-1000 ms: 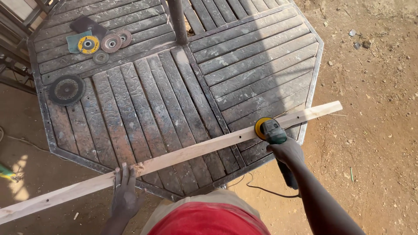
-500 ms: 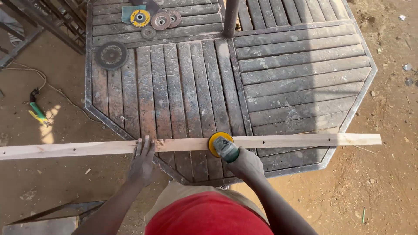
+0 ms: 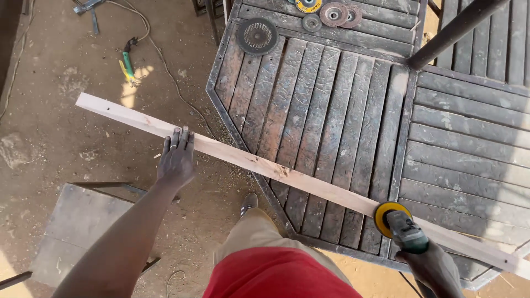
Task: Sanding a long wooden plank using an angle grinder with a sanding disc
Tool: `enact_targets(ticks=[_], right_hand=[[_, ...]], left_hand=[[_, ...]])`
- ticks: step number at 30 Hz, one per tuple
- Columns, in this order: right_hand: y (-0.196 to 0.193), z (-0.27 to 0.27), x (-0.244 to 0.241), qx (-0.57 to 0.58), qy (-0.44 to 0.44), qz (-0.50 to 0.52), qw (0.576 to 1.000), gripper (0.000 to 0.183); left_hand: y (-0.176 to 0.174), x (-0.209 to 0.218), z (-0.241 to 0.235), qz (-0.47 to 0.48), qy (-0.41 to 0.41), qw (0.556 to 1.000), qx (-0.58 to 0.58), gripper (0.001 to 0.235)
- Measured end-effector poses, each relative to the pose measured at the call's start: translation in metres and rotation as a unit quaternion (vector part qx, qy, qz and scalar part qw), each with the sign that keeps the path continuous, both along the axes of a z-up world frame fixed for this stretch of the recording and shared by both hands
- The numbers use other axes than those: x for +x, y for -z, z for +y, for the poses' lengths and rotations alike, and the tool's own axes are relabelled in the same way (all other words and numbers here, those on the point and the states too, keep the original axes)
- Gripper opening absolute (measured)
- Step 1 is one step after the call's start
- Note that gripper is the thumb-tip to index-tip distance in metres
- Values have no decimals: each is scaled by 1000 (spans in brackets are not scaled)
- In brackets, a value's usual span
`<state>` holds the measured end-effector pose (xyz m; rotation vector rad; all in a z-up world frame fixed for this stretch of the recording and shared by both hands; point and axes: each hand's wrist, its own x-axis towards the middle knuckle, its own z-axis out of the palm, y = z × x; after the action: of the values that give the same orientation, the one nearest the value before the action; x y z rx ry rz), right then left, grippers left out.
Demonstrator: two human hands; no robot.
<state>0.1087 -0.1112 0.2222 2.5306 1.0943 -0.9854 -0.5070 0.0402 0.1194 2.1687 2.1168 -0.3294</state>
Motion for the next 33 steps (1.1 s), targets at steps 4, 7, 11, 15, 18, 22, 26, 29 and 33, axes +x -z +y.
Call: enact_targets(ticks=[4,7,11,15,18,22,26,29,33], right_hand=[[-3,37,-80,-29,-44,-12,999,77],[-8,74,-169,-40,-60,9,997,82],[-33,118,-279,-49,-95,73,992,74],[-40,130,-294,-61,-89,80,991,67],[-23,112,-248,-55,-20,79,995,69],[27,45,-139,40,171,-3,985,68],[-2,2,-102,130,296,-41,945,59],[-1,4,-135,135,280,-29,950,55],[-16,47,-240,75,223,11,972,58]], left_hand=[[-3,-5,28,-37,25,999,-3,92],[20,-8,40,-43,43,998,19,86],[42,-24,45,-32,79,995,48,90],[35,-36,54,-37,148,987,49,75],[56,-46,63,-9,179,982,67,73],[63,-50,62,26,196,978,66,67],[32,-44,64,47,216,975,14,66],[35,-48,69,67,234,970,-9,66],[38,-51,74,90,240,965,-51,66]])
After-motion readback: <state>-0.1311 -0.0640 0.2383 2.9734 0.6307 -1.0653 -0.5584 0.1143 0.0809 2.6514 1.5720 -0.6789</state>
